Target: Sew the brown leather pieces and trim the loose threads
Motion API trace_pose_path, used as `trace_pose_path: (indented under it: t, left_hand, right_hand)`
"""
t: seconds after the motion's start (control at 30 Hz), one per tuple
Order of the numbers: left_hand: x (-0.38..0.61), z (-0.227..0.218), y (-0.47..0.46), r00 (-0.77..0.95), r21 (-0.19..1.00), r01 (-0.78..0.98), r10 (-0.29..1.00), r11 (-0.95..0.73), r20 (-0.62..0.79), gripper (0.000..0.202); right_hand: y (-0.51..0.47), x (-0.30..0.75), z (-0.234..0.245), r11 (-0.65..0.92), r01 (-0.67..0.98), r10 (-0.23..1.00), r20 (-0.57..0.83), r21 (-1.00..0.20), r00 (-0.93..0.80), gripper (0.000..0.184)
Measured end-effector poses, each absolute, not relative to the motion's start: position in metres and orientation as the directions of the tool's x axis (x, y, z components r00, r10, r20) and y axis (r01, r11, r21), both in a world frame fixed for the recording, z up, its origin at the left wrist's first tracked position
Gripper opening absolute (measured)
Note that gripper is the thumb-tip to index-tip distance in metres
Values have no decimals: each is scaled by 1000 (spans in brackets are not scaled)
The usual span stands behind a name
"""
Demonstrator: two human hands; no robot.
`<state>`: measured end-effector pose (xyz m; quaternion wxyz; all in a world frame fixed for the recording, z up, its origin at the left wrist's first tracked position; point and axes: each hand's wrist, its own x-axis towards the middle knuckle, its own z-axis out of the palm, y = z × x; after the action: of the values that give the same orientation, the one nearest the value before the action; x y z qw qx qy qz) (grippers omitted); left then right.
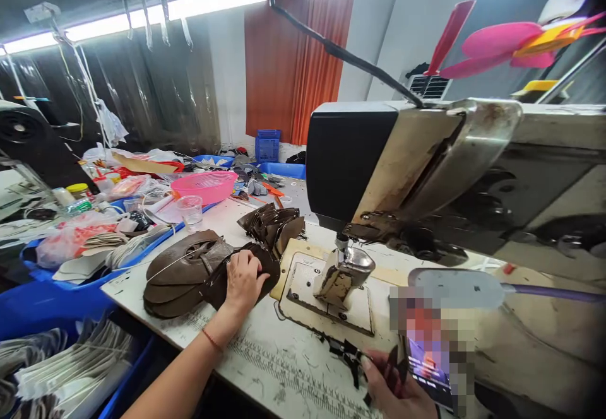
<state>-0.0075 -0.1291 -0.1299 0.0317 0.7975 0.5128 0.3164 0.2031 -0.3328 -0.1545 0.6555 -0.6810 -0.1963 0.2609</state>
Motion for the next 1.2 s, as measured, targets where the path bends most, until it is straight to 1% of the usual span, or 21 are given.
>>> trace_pose_path:
  t: [0.1,0.13,0.17,0.2,0.23,0.27,0.3,0.37,0.47,0.53,0.63,0.7,0.8,0.9,1.0,1.2]
  left_hand:
    - [-6,-112,-142,373,439,699,811,-565,450,10]
    - [-5,-105,-148,397,504,644,815,-575,422,9]
    - [-4,-97,-155,417,597,570,825,-564,381,8]
    - [-2,-90,-162,439,734,451,842,-508,313,9]
    - [1,-84,-169,476,866,302,850,-400,227,15]
    - [4,-80,-177,534,957,157,836,-246,127,22]
    - [9,-78,-185,597,996,53,802,-75,29,29]
    - [19,-81,-201,673,984,-24,731,179,-117,40]
    - [35,-92,-223,689,929,-64,690,364,-223,45]
    - [43,-97,-234,690,897,-98,679,431,-250,43]
    - [51,-94,-242,671,867,-138,689,479,-274,38]
    - [53,-88,-244,667,844,-146,682,515,-301,35]
    - [55,-82,-244,648,828,-132,679,545,-344,35]
    - [55,-83,-243,628,836,-104,687,539,-365,35]
    - [55,-87,-243,623,849,-72,688,524,-372,33]
    - [56,-88,-242,616,864,-70,703,499,-356,28]
  right_hand:
    - [-334,210,-159,-77,-203,643,-204,-976,738,42]
    - [-334,211,-160,-66,-260,654,-239,-963,718,42]
    - [-334,211,-161,-50,-314,662,-267,-948,700,42]
    - [-333,211,-162,-31,-357,666,-285,-934,689,42]
    - [-332,209,-162,-13,-385,668,-295,-923,684,42]
    - [-331,208,-162,-1,-404,672,-300,-915,677,43]
    - [-330,205,-161,4,-412,679,-300,-911,670,43]
    - [-328,201,-158,13,-413,691,-290,-911,661,41]
    - [-328,197,-152,-9,-390,679,-292,-921,674,40]
    - [-329,197,-147,-51,-328,649,-281,-943,707,39]
    - [-331,198,-140,-127,-163,622,-206,-978,756,34]
    - [-333,198,-136,-169,-77,635,-168,-983,754,32]
    - [-334,197,-133,-191,-30,676,-154,-981,721,30]
    - [-334,194,-132,-171,-79,690,-177,-982,702,30]
    - [-333,189,-133,-154,-197,707,-247,-968,662,34]
    - [-330,177,-124,-118,-359,667,-342,-926,662,42]
